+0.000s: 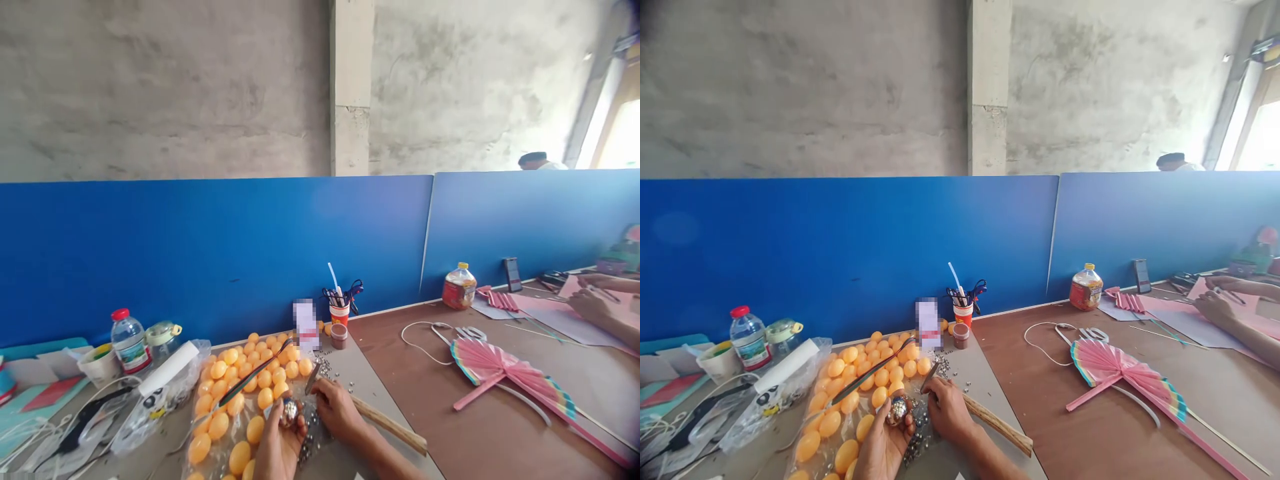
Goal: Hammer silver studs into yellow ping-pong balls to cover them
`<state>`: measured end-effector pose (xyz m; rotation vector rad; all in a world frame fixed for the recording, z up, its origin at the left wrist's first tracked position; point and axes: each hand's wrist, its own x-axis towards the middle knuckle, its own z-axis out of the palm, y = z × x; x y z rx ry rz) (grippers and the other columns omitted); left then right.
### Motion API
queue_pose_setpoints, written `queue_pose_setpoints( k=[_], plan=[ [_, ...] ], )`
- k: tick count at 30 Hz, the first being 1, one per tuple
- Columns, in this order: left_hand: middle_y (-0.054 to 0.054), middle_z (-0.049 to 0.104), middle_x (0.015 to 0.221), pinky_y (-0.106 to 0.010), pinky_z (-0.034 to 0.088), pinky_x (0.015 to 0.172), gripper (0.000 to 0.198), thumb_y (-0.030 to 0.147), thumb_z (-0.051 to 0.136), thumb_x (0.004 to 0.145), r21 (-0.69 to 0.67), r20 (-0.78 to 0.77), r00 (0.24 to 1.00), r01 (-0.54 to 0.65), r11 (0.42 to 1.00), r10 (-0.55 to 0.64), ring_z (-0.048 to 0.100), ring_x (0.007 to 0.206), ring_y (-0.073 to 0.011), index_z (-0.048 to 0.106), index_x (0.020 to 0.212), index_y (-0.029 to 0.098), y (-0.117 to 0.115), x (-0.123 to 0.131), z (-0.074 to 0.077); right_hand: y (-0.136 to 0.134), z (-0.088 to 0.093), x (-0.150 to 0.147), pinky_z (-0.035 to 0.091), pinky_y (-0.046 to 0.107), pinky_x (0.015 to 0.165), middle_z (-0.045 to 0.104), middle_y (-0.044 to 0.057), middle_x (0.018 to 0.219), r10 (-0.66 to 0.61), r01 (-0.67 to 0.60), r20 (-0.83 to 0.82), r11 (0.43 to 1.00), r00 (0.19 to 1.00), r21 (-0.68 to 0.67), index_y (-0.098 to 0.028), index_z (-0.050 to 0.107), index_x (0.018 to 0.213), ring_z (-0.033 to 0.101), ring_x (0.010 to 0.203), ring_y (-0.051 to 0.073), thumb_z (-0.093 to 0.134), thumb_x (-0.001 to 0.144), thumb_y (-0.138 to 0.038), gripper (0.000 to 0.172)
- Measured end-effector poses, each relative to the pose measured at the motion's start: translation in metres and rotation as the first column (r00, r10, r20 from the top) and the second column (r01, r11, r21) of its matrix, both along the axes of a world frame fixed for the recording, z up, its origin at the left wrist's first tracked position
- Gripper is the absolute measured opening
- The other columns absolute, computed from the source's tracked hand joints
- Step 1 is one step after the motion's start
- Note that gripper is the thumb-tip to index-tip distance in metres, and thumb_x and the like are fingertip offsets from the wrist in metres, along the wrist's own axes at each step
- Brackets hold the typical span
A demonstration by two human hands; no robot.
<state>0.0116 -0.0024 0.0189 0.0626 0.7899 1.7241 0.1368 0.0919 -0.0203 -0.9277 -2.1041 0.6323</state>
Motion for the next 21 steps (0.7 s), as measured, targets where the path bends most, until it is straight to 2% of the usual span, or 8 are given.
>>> queue_pose_setpoints(
  k=[5,8,12,16,19,21],
  plan=[
    [-0.003,0.066,0.072,-0.029,0.057,0.06,0.042,0.005,0.063,0.076,0.093,-0.003,1.0,-0.02,0.995,0.02,0.064,0.06,-0.0162,0.069,0.114,0.021,0.001,0.001,-0.004,-0.003,0.005,-0.006,0.046,0.029,0.073,0.067,0.003,0.076,0.007,-0.071,-0.254,0.967,0.967,-0.243,-0.018,0.064,0.077,0.06,0.075,0.019,0.053,0.073,-0.019,0.012],
    [-0.003,0.066,0.069,-0.031,0.058,0.062,0.031,0.007,0.069,0.073,0.116,-0.022,1.0,0.006,0.993,-0.003,0.066,0.062,-0.0182,0.071,0.101,0.019,0.0,0.002,-0.009,-0.004,0.006,-0.01,0.045,0.028,0.066,0.061,0.0,0.067,-0.015,-0.131,-0.377,0.924,0.926,-0.359,-0.018,0.063,0.074,0.055,0.067,0.017,0.057,0.071,-0.026,0.01],
    [-0.003,0.066,0.069,-0.028,0.054,0.054,0.017,0.017,0.076,0.075,0.064,-0.039,0.998,0.048,0.997,-0.046,0.063,0.056,-0.0169,0.069,0.09,0.02,0.0,0.003,-0.011,-0.004,0.005,-0.015,0.035,0.024,0.051,0.05,-0.005,0.056,-0.084,-0.194,-0.476,0.841,0.876,-0.505,-0.02,0.056,0.07,0.042,0.049,0.011,0.059,0.07,-0.036,0.016],
    [0.002,0.062,0.065,-0.024,0.049,0.049,0.028,0.018,0.074,0.08,0.08,-0.098,0.994,0.062,0.995,-0.054,0.056,0.05,-0.0121,0.068,0.106,0.024,-0.003,0.004,-0.005,-0.004,0.008,-0.018,0.029,0.023,0.046,0.055,-0.005,0.061,-0.14,-0.283,-0.591,0.776,0.794,-0.564,-0.021,0.051,0.073,0.037,0.043,0.007,0.065,0.065,-0.044,0.028],
    [0.002,0.061,0.064,-0.023,0.048,0.047,0.036,0.017,0.075,0.079,0.037,-0.11,0.993,0.057,0.998,-0.052,0.055,0.048,-0.012,0.066,0.113,0.023,-0.004,0.006,0.0,-0.007,0.013,-0.016,0.024,0.022,0.045,0.047,-0.009,0.052,-0.177,-0.35,-0.661,0.734,0.729,-0.582,-0.021,0.05,0.071,0.032,0.042,0.006,0.071,0.062,-0.046,0.034],
    [0.001,0.063,0.066,-0.024,0.049,0.047,0.038,0.015,0.076,0.078,0.026,-0.101,0.993,0.06,0.998,-0.057,0.056,0.049,-0.0128,0.067,0.114,0.023,-0.004,0.007,0.002,-0.009,0.018,-0.013,0.023,0.022,0.047,0.046,-0.009,0.05,-0.155,-0.428,-0.701,0.694,0.696,-0.578,-0.02,0.05,0.067,0.03,0.043,0.006,0.074,0.06,-0.048,0.037]
  ],
)
